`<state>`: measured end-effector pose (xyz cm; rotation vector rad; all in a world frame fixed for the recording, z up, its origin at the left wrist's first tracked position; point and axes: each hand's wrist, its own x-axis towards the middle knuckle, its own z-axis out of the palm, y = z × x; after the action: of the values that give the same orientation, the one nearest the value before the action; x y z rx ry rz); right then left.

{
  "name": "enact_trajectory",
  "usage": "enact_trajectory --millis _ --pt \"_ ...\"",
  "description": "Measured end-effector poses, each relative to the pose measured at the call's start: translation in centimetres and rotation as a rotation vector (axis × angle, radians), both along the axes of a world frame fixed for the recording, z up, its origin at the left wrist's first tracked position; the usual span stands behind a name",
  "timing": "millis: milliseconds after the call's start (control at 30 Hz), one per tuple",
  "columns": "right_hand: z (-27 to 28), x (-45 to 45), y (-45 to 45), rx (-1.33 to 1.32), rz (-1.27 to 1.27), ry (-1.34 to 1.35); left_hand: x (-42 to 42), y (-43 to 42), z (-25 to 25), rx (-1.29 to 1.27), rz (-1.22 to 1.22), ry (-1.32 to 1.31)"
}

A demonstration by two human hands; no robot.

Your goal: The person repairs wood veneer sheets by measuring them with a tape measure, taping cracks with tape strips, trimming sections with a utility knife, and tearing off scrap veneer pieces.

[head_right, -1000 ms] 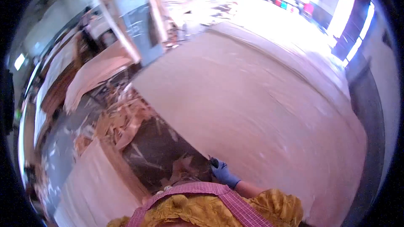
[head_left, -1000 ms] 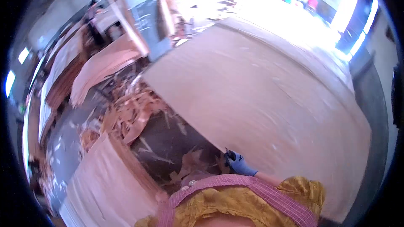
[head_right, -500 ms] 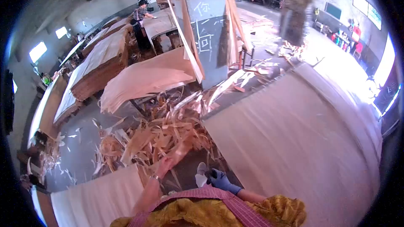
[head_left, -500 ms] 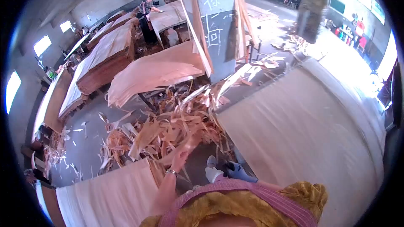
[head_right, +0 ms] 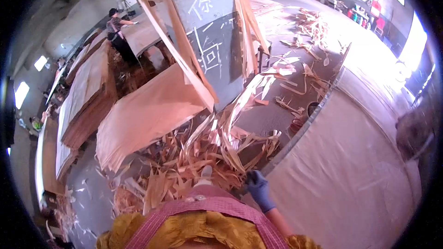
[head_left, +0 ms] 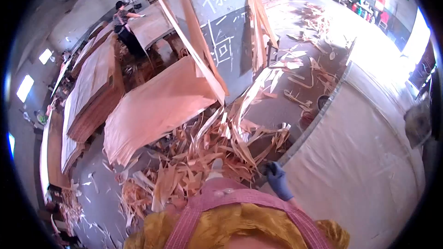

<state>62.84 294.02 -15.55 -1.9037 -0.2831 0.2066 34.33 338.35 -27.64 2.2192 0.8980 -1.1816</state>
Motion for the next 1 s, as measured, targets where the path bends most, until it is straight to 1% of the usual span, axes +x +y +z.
enact_trajectory --millis 67,133,200,233,267,300,333,367,400,433,467,500,533,567,600,633,667,700,733,767,800,867,900,933,967,1000 --pt "0.3 3.0 -1.1 -0.183 -0.208 -0.180 7.8 5.9 -1.1 0.015 -0.103 0.008" --pt "-2.4 5.1 -4.1 -0.309 -0.443 -0.157 18.4 11.3 -1.3 0.051 -0.253 -0.022" --pt "-4.0 5.2 -7.0 -0.595 -0.769 -0.274 30.6 14.2 -0.7 0.111 -0.455 -0.076" --pt "-3.6 4.2 -7.7 -0.667 -0.848 -0.148 37.6 14.4 -0.7 0.152 -0.566 -0.132" --pt "-3.7 4.1 -8.4 -0.729 -0.932 -0.026 44.8 13.5 -0.1 0.206 -0.671 -0.195" --pt "-4.5 4.4 -8.5 -0.768 -0.966 0.003 51.1 11.9 0.6 0.201 -0.435 -0.457" --pt "-5.8 4.3 -8.5 -0.809 -1.021 0.048 57.3 7.9 4.7 0.218 -0.494 -0.596" --pt "-6.7 3.6 -8.2 -0.850 -1.098 0.111 65.3 6.9 -1.5 0.231 -0.603 -0.688" --pt "-7.3 3.2 -7.7 -0.863 -1.130 0.014 68.4 0.5 7.9 0.152 -0.573 -0.654" --pt "-6.5 3.6 -7.1 -0.892 -1.172 -0.077 72.6 -3.8 8.4 0.089 -0.651 -0.772" --pt "-7.8 3.2 -7.9 -0.892 -1.206 0.034 76.6 -8.6 8.0 0.027 -0.722 -0.822" --pt "-6.4 3.3 -7.6 -0.846 -1.188 0.113 79.4 -13.8 8.3 -0.024 -0.801 -0.859" --pt "-5.8 3.8 -7.4 -0.957 -1.214 0.108 81.5 -19.6 8.6 -0.086 -0.872 -0.897" --pt "-5.6 4.0 -7.1 -0.997 -1.263 0.080 83.3 -25.5 8.5 -0.180 -0.941 -0.953" --pt "-5.8 3.3 -6.6 -0.992 -1.297 0.119 84.1 -30.5 8.7 -0.266 -0.990 -1.002" --pt "-5.5 2.9 -6.2 -0.988 -1.319 0.152 84.2 -35.6 11.9 -0.341 -1.048 -0.789" --pt "-5.2 4.1 -7.2 -0.983 -1.341 0.148 85.7 -40.8 11.0 -0.420 -1.117 -0.931" --pt "-4.4 4.5 -7.2 -1.011 -1.299 0.148 86.3 -44.9 8.8 -0.500 -1.173 -1.056" --pt "-4.2 4.3 -7.0 -0.999 -1.308 0.190 86.2 -48.2 7.2 -0.583 -1.217 -1.167" --pt "-4.2 4.6 -7.5 -0.984 -1.314 0.220 86.1 -51.4 9.3 -0.534 -1.248 -1.161" --pt "-4.1 4.9 -8.0 -0.973 -1.310 0.246 87.4 -54.8 9.3 -0.448 -1.339 -1.139" --pt "-4.8 4.5 -8.1 -0.871 -1.404 0.386 89.7 -59.4 9.0 -0.427 -1.366 -1.343" --pt "-4.4 4.9 -8.6 -0.818 -1.442 0.447 91.4 -61.2 8.8 -0.418 -1.374 -1.394" --pt "-3.6 6.6 -9.1 -0.817 -1.487 0.385 92.9 -62.7 9.7 -0.402 -1.379 -1.445" --pt "-3.5 8.8 -9.0 -0.811 -1.531 0.323 94.0 -63.6 10.5 -0.484 -1.384 -1.654" --pt "-3.0 11.7 -8.5 -0.799 -1.576 0.268 95.2 -64.0 10.5 -0.505 -1.773 -1.536"
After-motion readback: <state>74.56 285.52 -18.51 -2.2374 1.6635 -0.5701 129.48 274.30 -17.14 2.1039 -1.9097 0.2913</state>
